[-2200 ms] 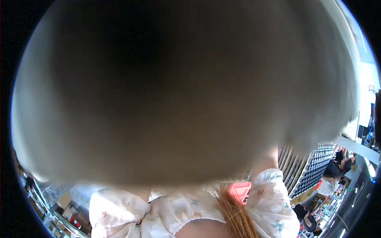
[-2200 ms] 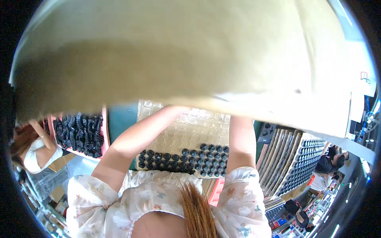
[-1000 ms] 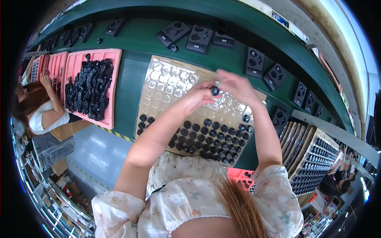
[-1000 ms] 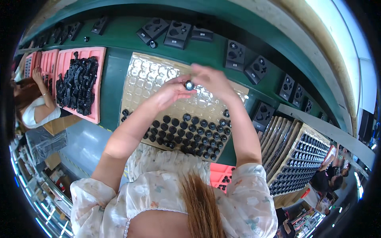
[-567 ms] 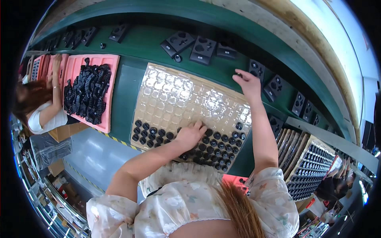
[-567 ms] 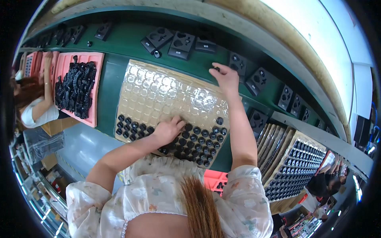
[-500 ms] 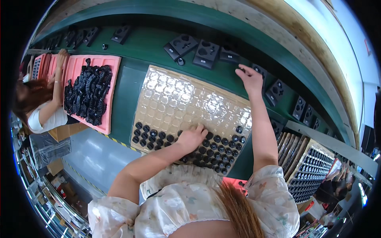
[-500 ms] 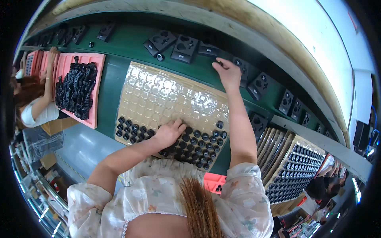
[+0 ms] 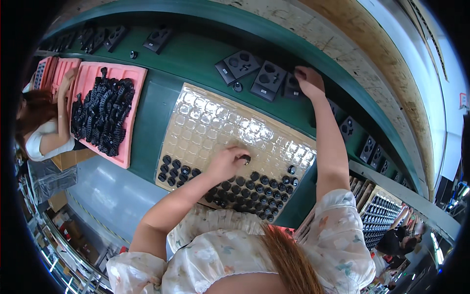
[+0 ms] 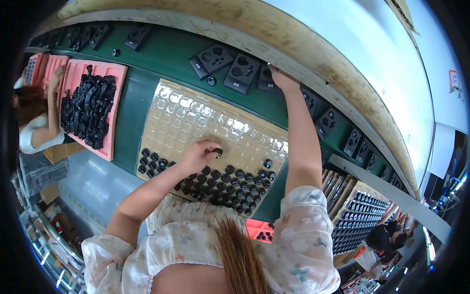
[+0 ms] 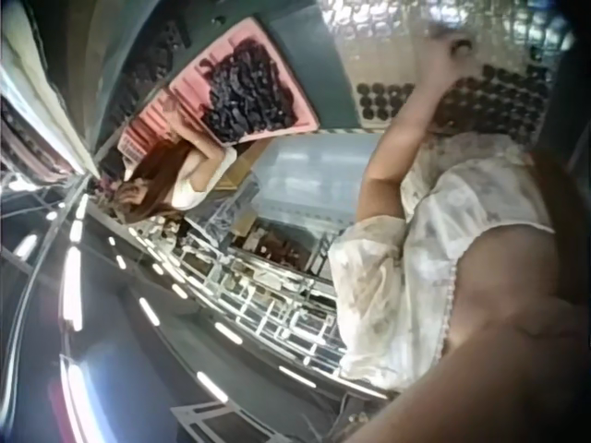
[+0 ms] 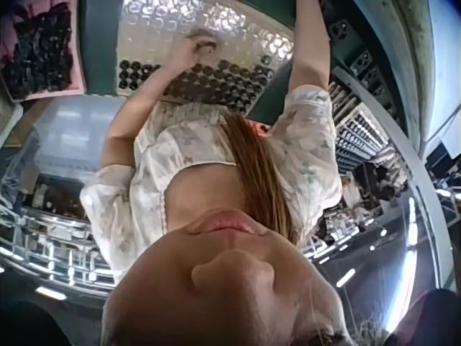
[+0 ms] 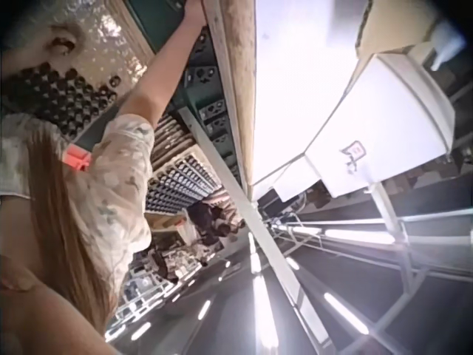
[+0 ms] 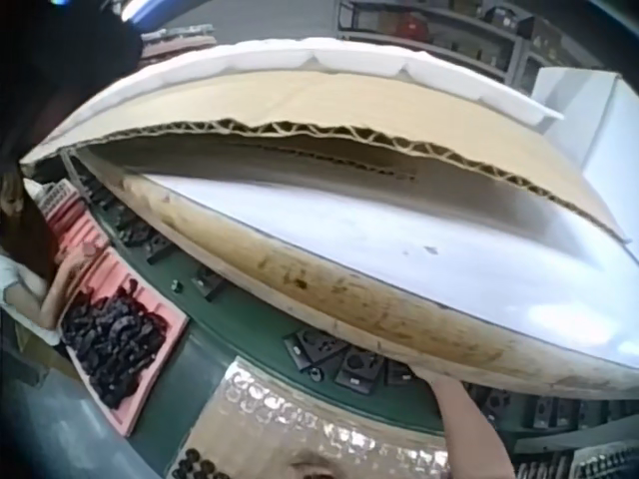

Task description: Manually picking small electronic components from a bin and placing them into a grid-like assembly tray.

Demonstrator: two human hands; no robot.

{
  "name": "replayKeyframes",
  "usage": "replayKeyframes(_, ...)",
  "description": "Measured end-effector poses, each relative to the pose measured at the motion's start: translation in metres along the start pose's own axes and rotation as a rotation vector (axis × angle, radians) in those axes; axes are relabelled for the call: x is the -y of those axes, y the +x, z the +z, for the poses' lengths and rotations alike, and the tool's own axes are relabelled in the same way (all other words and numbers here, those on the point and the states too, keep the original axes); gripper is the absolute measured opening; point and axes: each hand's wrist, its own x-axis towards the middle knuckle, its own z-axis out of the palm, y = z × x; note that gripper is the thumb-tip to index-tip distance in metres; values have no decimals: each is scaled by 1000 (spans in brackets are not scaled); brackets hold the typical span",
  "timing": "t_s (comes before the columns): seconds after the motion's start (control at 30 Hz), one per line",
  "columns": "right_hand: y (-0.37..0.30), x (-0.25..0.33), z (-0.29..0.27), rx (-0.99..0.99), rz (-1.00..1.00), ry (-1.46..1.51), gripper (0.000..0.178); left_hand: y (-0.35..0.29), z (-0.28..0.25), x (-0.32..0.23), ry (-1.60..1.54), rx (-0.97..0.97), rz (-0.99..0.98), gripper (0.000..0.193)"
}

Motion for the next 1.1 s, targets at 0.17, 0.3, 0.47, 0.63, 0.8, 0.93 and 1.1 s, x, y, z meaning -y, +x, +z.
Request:
replayKeyframes(0.17, -38, 15, -55, 287, 243, 408, 34, 12, -5, 7, -325, -9, -62, 25)
replayKeyframes(0.3, -53, 8, -46, 76, 711, 959, 34, 25, -4, 3, -403, -5, -94, 26)
replayKeyframes(0.47, -49, 5, -39, 56, 801, 935, 28, 34, -5, -5, -401, 33, -128, 28)
replayKeyframes(0.63, -42, 2, -48, 82, 901, 910, 25, 36, -4, 3, -429, 26, -134, 28)
replayKeyframes(0.8, -40, 0, -61, 214, 884, 708, 23, 39, -2, 13, -447, 6, -137, 27)
replayKeyframes(0.93, -40, -7, -68, 276, 845, 483, 26, 42, 0, 6, -462, 16, -127, 27)
replayKeyframes(1.1, -61, -13, -61, 102, 346, -156, 45, 49, -4, -14, -591, 45, -208, 28)
